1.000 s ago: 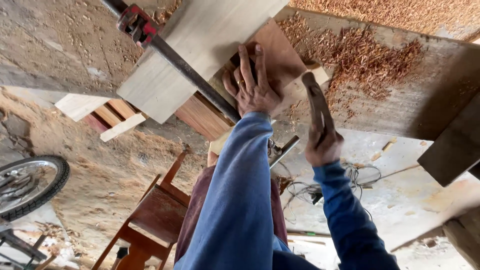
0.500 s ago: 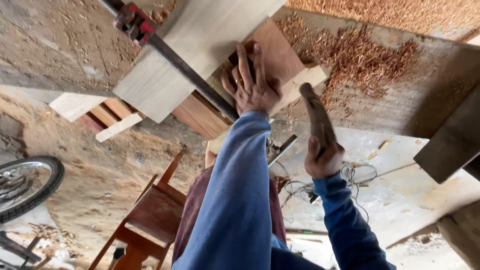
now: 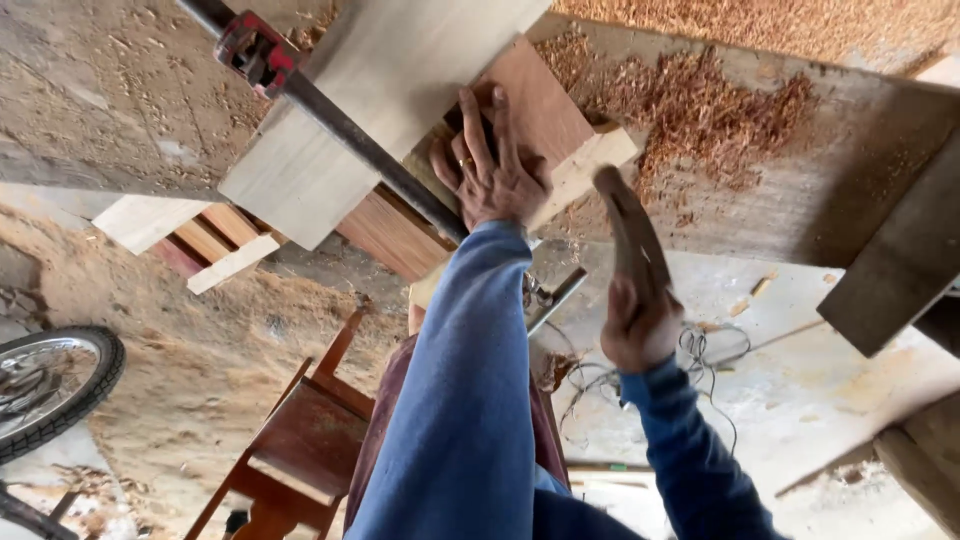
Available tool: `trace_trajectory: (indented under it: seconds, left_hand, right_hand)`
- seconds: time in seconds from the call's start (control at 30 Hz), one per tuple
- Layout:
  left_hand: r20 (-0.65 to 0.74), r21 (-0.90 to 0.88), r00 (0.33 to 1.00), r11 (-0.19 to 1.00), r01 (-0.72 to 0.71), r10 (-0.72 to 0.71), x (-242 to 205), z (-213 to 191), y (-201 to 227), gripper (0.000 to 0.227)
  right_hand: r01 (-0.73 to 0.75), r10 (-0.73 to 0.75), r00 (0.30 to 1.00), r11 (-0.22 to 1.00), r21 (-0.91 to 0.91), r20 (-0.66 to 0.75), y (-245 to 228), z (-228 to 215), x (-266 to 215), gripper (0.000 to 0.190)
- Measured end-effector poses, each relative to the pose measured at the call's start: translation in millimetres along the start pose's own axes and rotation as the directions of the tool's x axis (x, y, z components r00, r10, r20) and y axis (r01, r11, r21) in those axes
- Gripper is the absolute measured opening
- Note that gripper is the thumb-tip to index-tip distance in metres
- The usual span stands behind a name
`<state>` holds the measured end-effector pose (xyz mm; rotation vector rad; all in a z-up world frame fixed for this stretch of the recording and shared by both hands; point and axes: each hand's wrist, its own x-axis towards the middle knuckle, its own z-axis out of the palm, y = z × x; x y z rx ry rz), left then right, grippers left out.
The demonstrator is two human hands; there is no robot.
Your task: The person assembles a small wooden stool or bench frame on a workbench. They position a bar clamp across the frame, tighten the clamp to hold the boards together, then use a hammer to drive nails into the wood joints, repositioning the clamp and boards as they work.
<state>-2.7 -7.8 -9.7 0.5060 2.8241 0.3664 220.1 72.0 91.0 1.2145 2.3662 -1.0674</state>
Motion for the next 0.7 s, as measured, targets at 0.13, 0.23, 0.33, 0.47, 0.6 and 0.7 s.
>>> trace_trajectory:
  seconds: [0.13,0.23,0.33,0.47,0.6,0.7]
  left_hand:
    - [-0.016,-0.096,1.0,0.995,-0.027,0.025,-3,-12,0,0.096]
    - [-0.014,-0.103,1.0,0.995,-0.014,0.012,-1,-19,6,0.091]
    - [-0.046,-0.085,0.999,0.996,-0.028,0.024,3,-16,7,0.085]
    - [-0.061,-0.034,0.998,0.999,-0.013,0.011,-1,-11,4,0.08]
    - [0.149,-0.054,0.989,0.999,0.006,0.002,2,-33,0,0.088]
    - [0.13,-0.059,0.988,0.995,-0.083,0.09,-15,-7,-19,0.03]
  right_hand:
    - [0.197,-0.146,0.956,0.962,0.19,-0.255,79,48,-16,0.033]
    - [0.238,-0.228,0.949,0.971,0.024,-0.218,14,16,24,0.033]
    - [0.112,-0.105,0.99,0.991,0.07,-0.097,-27,-14,36,0.046]
    - [0.086,-0.105,0.957,0.993,-0.078,-0.271,16,-22,23,0.029]
    - [0.092,-0.143,0.887,0.986,-0.136,-0.439,65,-24,32,0.032]
    - [0.194,-0.307,0.843,0.94,-0.282,-0.442,79,-65,34,0.034]
